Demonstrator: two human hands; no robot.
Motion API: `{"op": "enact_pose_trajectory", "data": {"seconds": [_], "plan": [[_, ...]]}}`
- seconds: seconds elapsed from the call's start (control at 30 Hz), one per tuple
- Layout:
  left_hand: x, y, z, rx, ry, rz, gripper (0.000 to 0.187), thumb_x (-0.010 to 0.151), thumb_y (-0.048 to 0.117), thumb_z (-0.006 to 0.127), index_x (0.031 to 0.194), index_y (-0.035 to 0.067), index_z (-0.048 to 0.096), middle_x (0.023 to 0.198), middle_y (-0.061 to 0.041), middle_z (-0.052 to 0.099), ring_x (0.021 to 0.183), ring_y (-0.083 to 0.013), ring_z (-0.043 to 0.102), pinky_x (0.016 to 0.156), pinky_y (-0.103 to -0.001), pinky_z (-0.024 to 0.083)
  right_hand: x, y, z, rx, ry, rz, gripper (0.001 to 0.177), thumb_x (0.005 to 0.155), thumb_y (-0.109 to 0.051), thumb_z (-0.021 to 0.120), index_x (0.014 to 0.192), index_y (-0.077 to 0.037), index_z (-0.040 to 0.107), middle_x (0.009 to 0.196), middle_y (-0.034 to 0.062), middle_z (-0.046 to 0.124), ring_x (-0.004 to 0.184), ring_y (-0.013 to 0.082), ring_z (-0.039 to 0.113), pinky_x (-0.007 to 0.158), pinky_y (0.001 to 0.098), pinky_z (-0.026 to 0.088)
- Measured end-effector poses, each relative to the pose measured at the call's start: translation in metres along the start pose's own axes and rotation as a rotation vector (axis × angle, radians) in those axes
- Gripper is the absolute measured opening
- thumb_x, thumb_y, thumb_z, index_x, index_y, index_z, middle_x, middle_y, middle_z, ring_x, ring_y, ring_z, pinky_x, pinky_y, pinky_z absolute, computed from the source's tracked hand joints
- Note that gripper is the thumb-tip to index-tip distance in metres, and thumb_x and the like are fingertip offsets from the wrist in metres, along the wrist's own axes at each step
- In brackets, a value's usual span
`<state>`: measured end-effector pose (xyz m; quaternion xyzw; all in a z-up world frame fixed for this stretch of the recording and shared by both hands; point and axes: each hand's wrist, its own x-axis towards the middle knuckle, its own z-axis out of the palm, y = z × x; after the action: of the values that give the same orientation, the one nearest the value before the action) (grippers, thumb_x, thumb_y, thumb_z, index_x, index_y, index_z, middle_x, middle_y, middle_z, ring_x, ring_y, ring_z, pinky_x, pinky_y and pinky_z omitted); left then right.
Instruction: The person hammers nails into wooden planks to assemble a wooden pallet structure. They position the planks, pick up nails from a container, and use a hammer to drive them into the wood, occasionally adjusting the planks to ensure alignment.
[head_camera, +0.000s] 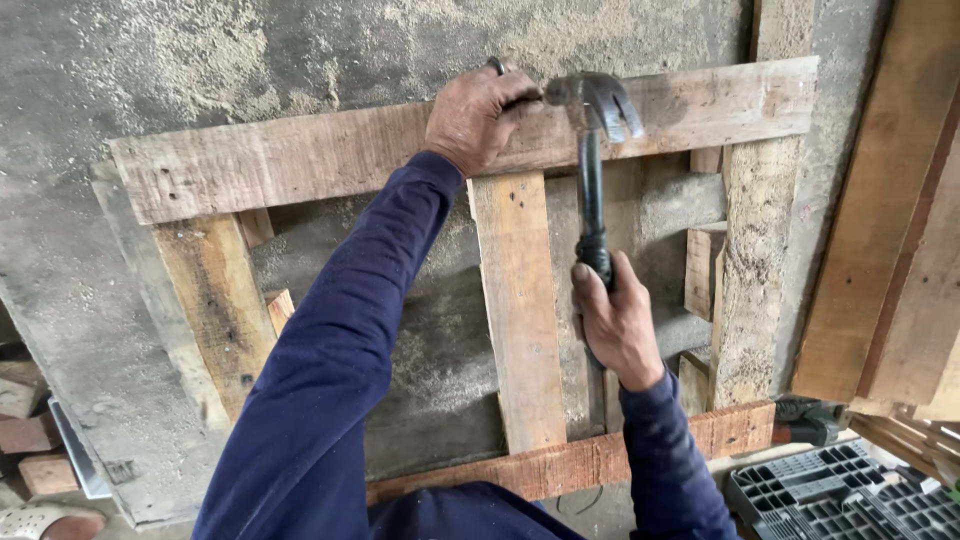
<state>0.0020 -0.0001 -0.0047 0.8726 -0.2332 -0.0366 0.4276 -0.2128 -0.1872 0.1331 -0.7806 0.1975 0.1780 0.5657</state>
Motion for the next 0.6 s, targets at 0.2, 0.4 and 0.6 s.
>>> {"op": "enact_pose_trajectory", "data": {"seconds": [0.2,0.4,0.6], "plan": [[0.001,-0.018,0.01,-0.158,0.475,0.082,0.017,0.115,0.017,0.058,0.13,0.013,0.065,0.111,-0.007,0.071,0.089,-0.011,0.07,0.074,-0.029,0.065,-0.016,0.017,0.008,0.239,0.088,-0.118,0.02,0.107,-0.026,0.057,0.107,-0.006,0.054,0.071,-0.0017,0.059,0.052,0.0051,0.054,0.043,0.0228,0.045],[0.004,-0.016,0.034,0.249,0.15,-0.257,0.027,0.108,0.035,0.057,0.127,0.019,0.066,0.08,-0.005,0.068,0.063,-0.0171,0.062,0.053,-0.033,0.056,-0.029,0.055,0.035,0.365,0.063,0.039,0.024,0.102,-0.028,0.063,0.104,-0.005,0.055,0.07,-0.0027,0.057,0.051,0.0051,0.051,0.042,0.0236,0.043],[0.012,-0.011,0.03,0.374,0.131,-0.164,0.033,0.111,0.045,0.05,0.118,0.016,0.062,0.077,-0.002,0.068,0.065,-0.0136,0.063,0.054,-0.033,0.056,-0.025,0.071,0.039,0.277,0.048,0.121,0.028,0.1,-0.033,0.065,0.105,-0.007,0.057,0.07,-0.0048,0.052,0.056,0.0033,0.048,0.048,0.0235,0.042]]}}
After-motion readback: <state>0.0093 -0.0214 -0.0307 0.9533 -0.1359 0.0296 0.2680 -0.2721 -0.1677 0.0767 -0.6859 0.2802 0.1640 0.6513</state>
